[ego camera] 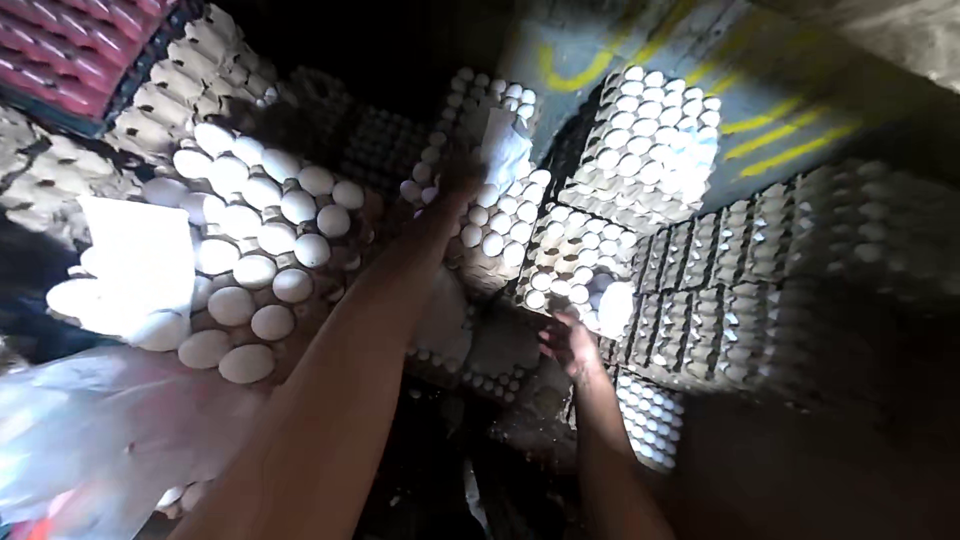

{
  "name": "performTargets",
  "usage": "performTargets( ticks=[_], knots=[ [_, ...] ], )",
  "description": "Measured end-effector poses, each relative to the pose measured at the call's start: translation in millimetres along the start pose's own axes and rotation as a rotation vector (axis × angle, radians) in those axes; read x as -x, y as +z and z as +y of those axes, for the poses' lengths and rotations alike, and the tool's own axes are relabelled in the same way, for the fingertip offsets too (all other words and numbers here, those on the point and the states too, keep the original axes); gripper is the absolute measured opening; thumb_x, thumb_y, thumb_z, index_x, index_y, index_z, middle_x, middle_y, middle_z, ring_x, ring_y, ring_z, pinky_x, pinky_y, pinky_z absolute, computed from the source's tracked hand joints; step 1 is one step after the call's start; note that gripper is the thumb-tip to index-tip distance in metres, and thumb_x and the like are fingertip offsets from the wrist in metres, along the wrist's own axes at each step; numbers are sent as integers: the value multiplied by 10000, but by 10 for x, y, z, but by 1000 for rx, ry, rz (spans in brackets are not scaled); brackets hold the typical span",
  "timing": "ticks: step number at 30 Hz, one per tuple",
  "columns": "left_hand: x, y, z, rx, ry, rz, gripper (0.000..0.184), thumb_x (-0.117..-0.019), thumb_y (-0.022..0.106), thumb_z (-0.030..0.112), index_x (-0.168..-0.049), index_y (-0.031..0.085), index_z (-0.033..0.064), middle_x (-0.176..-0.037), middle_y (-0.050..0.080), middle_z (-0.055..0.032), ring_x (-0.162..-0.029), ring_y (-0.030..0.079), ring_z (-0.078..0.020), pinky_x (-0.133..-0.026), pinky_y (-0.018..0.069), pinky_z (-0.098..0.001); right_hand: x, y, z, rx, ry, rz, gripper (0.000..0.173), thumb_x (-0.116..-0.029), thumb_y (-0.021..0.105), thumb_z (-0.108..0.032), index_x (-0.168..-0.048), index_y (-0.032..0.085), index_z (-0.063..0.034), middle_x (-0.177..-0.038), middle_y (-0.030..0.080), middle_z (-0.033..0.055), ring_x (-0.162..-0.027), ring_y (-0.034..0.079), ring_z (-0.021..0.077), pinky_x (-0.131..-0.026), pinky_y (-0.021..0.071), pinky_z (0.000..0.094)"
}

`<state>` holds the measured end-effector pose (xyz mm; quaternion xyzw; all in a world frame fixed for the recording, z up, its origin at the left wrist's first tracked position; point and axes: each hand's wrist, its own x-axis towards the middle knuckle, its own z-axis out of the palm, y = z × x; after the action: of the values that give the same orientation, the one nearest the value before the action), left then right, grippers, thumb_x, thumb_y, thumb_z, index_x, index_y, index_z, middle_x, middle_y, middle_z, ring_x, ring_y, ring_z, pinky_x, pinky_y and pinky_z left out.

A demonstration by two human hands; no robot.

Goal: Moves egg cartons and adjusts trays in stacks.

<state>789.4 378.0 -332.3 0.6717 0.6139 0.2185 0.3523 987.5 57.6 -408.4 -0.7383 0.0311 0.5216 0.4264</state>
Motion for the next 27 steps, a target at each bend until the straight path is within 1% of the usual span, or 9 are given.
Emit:
performTargets(
  ticks=[4, 7, 9, 10, 12, 14, 17, 22, 27],
  knots=[
    [-95, 60, 65, 58, -41, -103, 588, -879, 736, 321, -1369, 566, 44, -1310, 620, -213, -1216, 597, -374, -1001, 483, -618, 402, 233, -245, 367, -194, -45, 347, -1021, 623, -328, -1256, 667, -76, -1020, 740, 86, -854, 712, 194, -704, 586, 373],
    [-144, -31, 102, 99, 15, -97, 512, -963, 665, 362, -1336, 594, 19, -1311, 623, -213, -1237, 590, -353, -1045, 466, -571, 472, 536, -485, 452, -433, -131, 285, -992, 676, -270, -1201, 697, -77, -981, 739, 75, -803, 709, 171, -714, 604, 353],
    [-198, -178, 140, 191, 9, -11, 549, -1041, 545, 417, -1417, 541, 17, -1396, 584, -213, -1322, 545, -336, -1116, 432, -542, 369, 762, -626, 416, -546, -131, 423, -951, 731, -301, -1304, 637, -86, -1048, 718, 107, -828, 697, 198, -725, 605, 401],
    [-222, -270, 158, 195, -36, 51, 533, -1061, 500, 424, -1391, 561, 10, -1374, 597, -219, -1306, 555, -342, -1101, 439, -545, 324, 888, -704, 384, -567, -104, 536, -928, 761, -341, -1372, 582, -98, -1129, 699, 120, -912, 689, 217, -774, 595, 432],
    [-217, -468, 134, 15, -145, 97, 471, -1087, 436, 337, -1351, 587, -23, -1369, 590, -257, -1309, 544, -393, -1081, 433, -582, 172, 1133, -863, 306, -571, -34, 727, -879, 798, -408, -1463, 483, -113, -1280, 647, 139, -1106, 652, 245, -921, 559, 488],
    [-163, -599, -4, -217, -203, -28, 397, -1063, 465, 190, -1363, 554, -55, -1413, 535, -297, -1341, 498, -450, -1086, 416, -614, -24, 1344, -1007, 225, -524, -10, 761, -840, 814, -450, -1449, 504, -113, -1336, 634, 126, -1217, 619, 240, -1018, 527, 505],
    [-146, -602, -283, -234, -270, -112, 383, -1033, 555, 177, -1334, 577, -60, -1397, 553, -279, -1312, 524, -424, -1075, 433, -578, -232, 1544, -1120, 150, -431, -97, 566, -861, 797, -400, -1333, 647, -127, -1331, 664, 66, -1259, 601, 210, -1043, 505, 500],
    [-63, -699, -316, -12, -303, -91, 407, -1036, 567, 193, -1358, 543, -54, -1395, 534, -278, -1300, 514, -400, -1060, 434, -568, -379, 1682, -1148, 53, -474, -105, 531, -849, 802, -203, -1332, 614, -90, -1299, 653, 99, -1198, 618, 232, -979, 540, 504],
    [9, -780, -167, -118, -240, -73, 383, -1064, 497, 163, -1352, 546, -85, -1414, 526, -301, -1340, 488, -440, -1095, 400, -587, -291, 1672, -1196, -39, -532, -115, 535, -857, 799, -135, -1332, 571, -37, -1267, 661, 113, -1156, 635, 213, -972, 553, 447]
  ],
)
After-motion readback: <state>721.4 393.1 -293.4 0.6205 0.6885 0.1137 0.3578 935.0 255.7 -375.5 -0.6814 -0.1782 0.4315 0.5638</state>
